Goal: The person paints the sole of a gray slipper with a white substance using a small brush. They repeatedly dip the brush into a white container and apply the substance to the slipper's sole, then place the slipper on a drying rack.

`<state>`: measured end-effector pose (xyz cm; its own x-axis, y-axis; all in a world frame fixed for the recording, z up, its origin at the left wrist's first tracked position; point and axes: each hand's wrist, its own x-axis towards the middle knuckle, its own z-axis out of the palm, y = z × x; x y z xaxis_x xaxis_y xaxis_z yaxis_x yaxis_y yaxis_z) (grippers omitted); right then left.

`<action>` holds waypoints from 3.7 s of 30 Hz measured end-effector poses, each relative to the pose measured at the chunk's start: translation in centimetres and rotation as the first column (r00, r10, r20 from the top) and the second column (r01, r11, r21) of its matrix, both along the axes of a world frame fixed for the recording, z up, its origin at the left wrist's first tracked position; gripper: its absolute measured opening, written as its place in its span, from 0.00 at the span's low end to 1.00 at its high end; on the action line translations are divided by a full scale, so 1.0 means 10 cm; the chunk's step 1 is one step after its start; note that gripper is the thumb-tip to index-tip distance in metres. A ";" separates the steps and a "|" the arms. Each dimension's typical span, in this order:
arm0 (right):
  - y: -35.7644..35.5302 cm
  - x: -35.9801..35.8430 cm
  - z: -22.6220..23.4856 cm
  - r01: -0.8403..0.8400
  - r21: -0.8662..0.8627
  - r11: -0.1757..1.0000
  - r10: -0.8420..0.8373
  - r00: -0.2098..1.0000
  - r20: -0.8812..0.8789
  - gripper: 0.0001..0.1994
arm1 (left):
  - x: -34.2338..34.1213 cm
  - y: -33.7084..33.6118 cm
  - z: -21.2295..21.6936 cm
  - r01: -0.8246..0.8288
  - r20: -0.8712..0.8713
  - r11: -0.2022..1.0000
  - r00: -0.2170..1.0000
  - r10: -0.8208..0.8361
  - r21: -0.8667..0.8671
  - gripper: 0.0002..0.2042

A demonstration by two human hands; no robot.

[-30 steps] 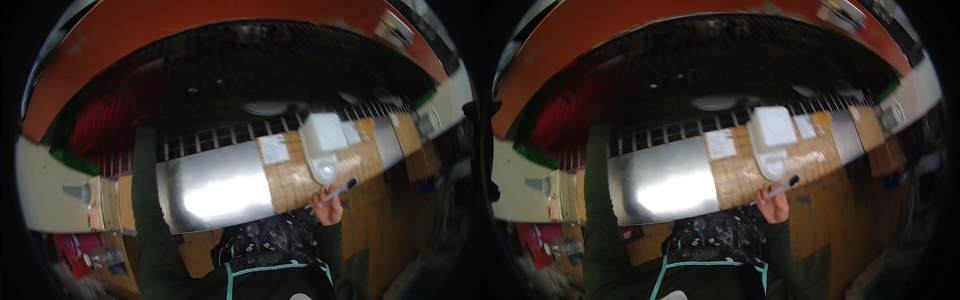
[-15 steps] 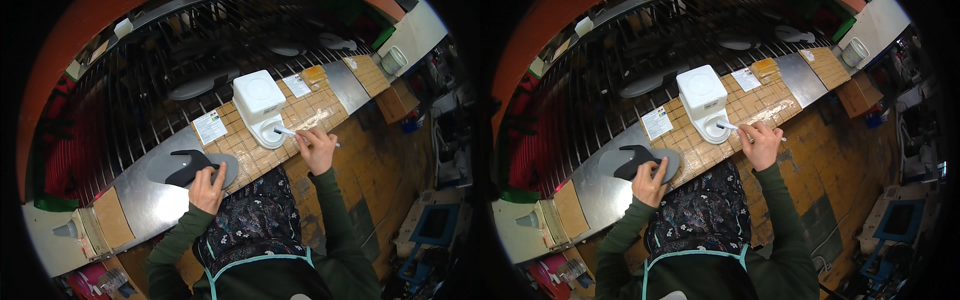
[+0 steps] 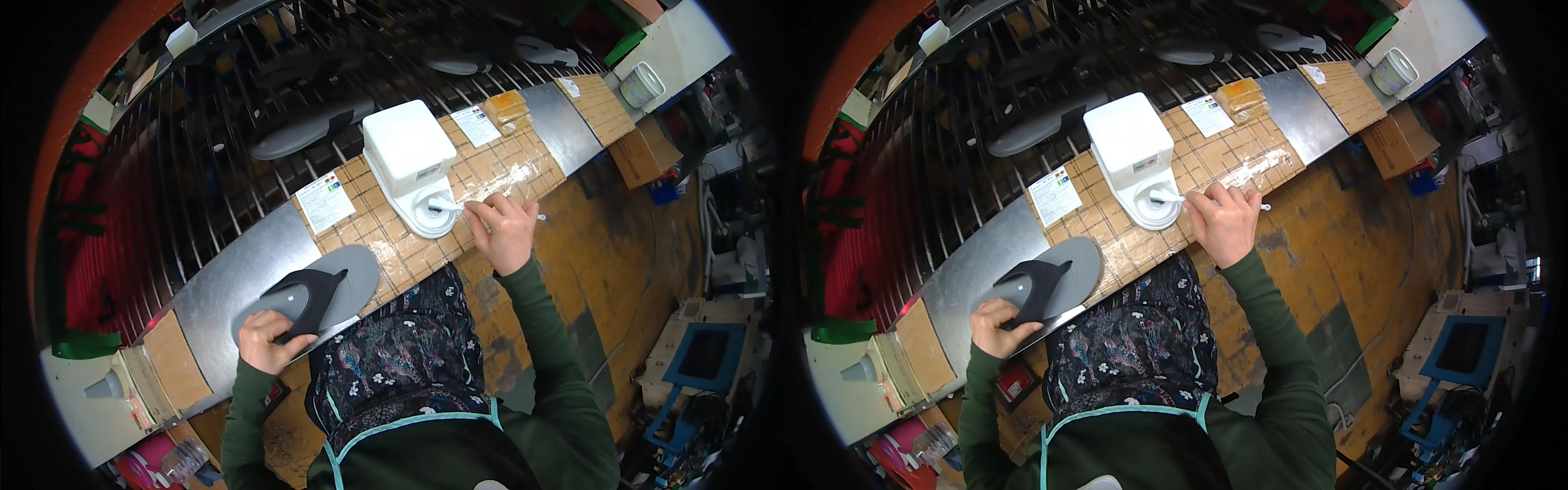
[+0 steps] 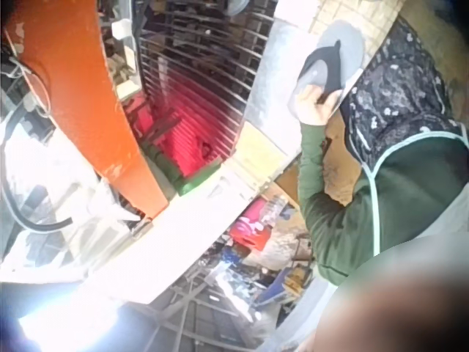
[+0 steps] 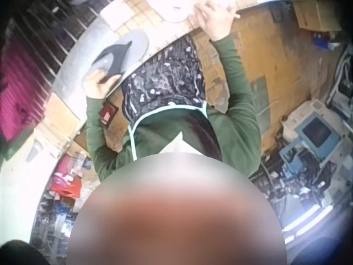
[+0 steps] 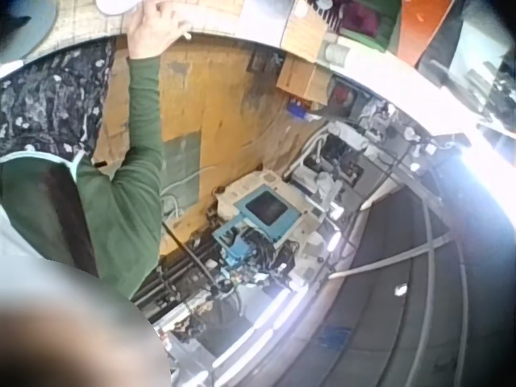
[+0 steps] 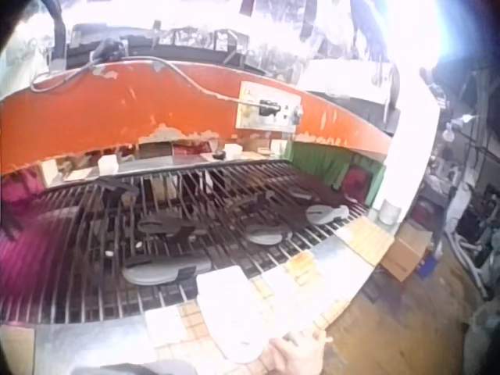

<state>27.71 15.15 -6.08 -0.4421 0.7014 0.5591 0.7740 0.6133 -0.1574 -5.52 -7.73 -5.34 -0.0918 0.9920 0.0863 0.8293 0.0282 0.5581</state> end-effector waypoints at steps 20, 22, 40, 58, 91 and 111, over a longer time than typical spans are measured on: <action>0.09 0.17 -0.15 -0.274 -0.745 0.608 -0.229 0.838 -0.495 0.11 | 0.47 0.11 0.03 -0.456 0.949 0.881 -0.314 -0.023 -0.129 0.38; 0.12 0.24 -0.17 -0.386 -0.824 0.414 -0.348 0.769 -0.536 0.11 | 0.62 0.22 -0.04 -0.510 0.941 0.853 -0.330 -0.071 -0.114 0.38; -0.84 -1.13 0.71 -0.572 -0.158 0.805 0.261 0.581 -0.771 0.12 | 1.16 0.53 -0.06 -0.385 0.979 0.909 -0.053 -0.195 0.160 0.47; -0.42 -1.48 0.91 -0.649 -0.165 0.742 0.269 0.514 -0.815 0.08 | 0.87 0.37 -0.26 -0.286 0.727 0.783 0.625 -0.284 0.552 0.41; -0.05 -1.10 1.02 -0.661 -0.016 0.750 0.580 0.668 -0.466 0.09 | 0.77 0.36 -0.14 -0.194 0.689 0.790 0.634 -0.351 0.582 0.30; -0.11 -1.12 0.97 -0.596 0.035 0.802 0.561 0.732 -0.388 0.11 | 0.82 0.39 0.00 -0.303 0.846 0.885 0.506 -0.165 0.353 0.38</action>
<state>16.53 14.03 3.62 -0.5572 0.4297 0.7106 0.1486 0.8935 -0.4238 2.70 -3.85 -5.31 -0.4168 0.8555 0.3072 -0.0392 -0.3545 0.9342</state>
